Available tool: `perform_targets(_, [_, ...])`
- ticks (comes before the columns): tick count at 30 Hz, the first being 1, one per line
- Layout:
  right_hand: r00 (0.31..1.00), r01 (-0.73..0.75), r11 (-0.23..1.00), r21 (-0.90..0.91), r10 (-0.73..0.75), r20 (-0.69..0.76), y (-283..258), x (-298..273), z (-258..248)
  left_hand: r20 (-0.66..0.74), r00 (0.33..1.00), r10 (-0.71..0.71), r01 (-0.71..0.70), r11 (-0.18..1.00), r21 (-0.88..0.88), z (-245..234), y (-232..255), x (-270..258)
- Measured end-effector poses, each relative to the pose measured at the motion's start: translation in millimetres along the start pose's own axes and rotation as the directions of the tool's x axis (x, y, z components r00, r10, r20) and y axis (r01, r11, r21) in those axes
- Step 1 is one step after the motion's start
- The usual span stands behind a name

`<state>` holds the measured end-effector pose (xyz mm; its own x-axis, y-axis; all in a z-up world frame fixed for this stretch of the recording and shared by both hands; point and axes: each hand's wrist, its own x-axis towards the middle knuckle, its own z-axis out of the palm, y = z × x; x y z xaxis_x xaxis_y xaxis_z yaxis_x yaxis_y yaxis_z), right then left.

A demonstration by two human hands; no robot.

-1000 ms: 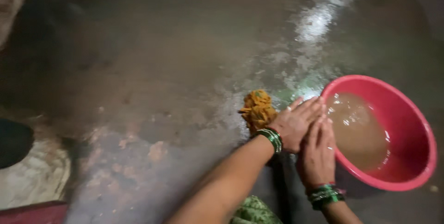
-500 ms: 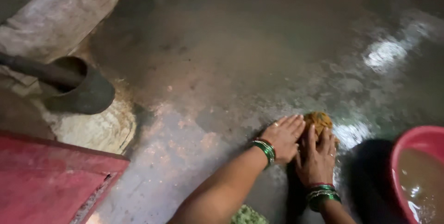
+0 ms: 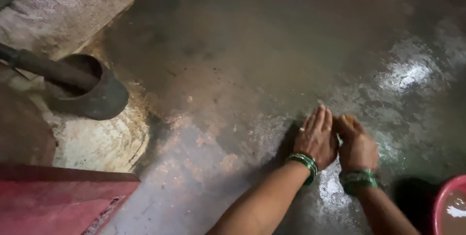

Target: The person scrubs the floor by hand using a cloth and water from a basin.

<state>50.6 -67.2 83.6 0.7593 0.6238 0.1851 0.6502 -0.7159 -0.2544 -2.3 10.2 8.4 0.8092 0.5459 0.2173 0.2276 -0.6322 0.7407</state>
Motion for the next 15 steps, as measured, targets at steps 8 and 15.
perform_targets(8, [0.938, 0.324, 0.926, 0.194, -0.288, -0.191, -76, 80, 6, -0.418, 0.906, -0.064, 0.135, 0.98, 0.143, -66, -34, 44])
perform_targets(15, [0.915, 0.402, 0.914, -0.057, -0.399, 0.054, -81, 96, 63, -0.27, 0.835, -0.479, 0.531, 0.831, 0.168, -141, -95, 35])
